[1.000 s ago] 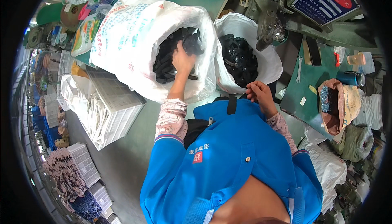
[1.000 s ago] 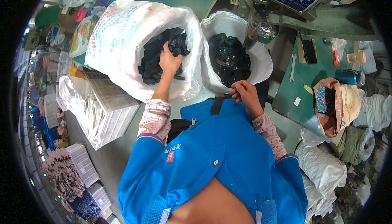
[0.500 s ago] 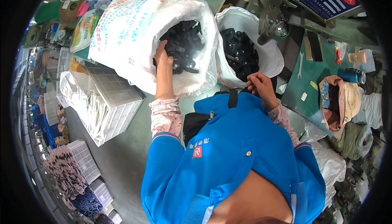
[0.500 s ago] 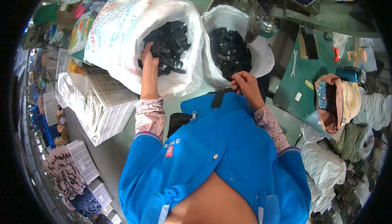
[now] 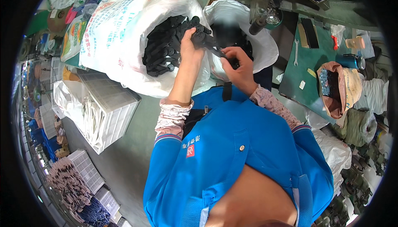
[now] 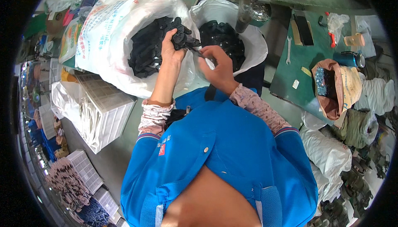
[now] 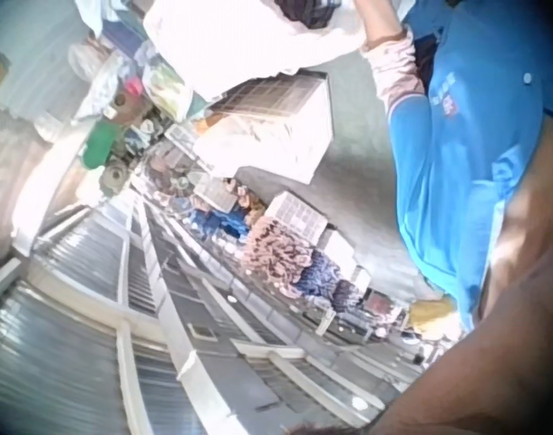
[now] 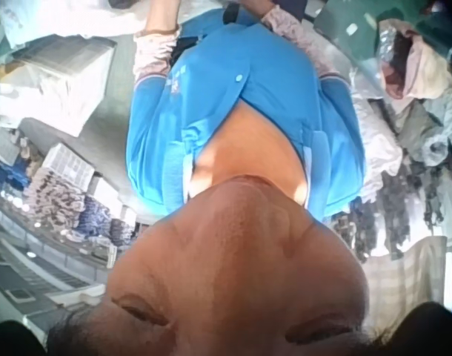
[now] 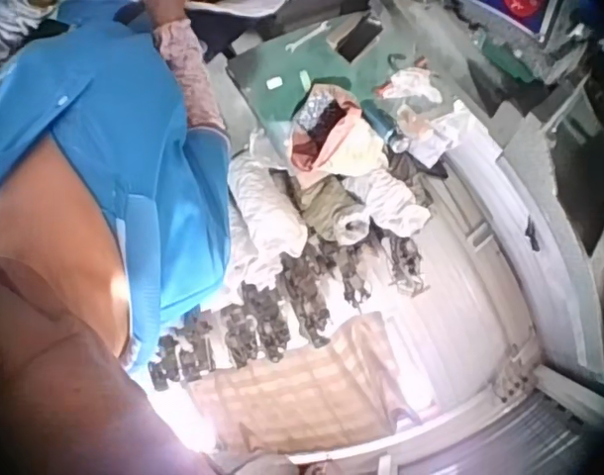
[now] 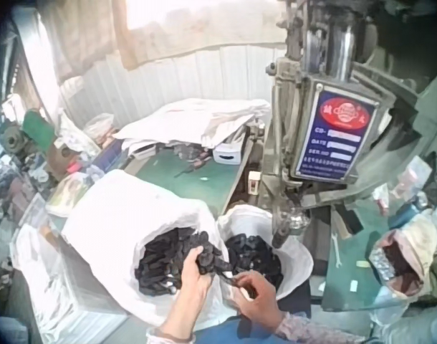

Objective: The person repeatedly picks small black plastic parts from a white sack, places them into a press-like tool, and transfers the processed parts into a second sack. The person briefly walks to retrieve a sack from the floor and returns to continue the same cycle.

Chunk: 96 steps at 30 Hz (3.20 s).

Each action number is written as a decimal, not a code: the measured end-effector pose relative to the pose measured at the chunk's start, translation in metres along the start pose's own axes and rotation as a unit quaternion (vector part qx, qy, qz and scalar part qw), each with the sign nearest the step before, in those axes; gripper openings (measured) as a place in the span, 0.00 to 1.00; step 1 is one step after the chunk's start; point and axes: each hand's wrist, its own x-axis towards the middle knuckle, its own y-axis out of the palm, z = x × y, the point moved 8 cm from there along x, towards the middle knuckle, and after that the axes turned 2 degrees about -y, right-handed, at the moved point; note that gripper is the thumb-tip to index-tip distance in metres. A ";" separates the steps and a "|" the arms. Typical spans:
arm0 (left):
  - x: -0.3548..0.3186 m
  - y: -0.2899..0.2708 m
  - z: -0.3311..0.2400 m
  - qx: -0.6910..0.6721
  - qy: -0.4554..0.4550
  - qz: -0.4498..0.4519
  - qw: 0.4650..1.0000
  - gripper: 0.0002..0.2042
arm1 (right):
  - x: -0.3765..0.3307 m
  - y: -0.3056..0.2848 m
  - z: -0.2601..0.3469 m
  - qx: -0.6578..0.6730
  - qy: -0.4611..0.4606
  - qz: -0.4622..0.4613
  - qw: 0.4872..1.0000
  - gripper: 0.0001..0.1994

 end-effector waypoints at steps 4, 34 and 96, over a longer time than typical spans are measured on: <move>-0.021 0.026 0.005 0.104 0.029 0.032 0.994 0.08 | 0.006 -0.042 0.012 0.124 0.036 -0.049 0.990 0.06; -0.080 0.105 0.059 0.277 -0.016 0.247 0.929 0.18 | 0.113 -0.123 0.018 0.019 0.104 0.027 0.994 0.08; -0.073 0.079 0.074 0.271 -0.039 0.194 0.942 0.16 | 0.090 -0.126 0.016 0.113 0.064 -0.035 0.991 0.14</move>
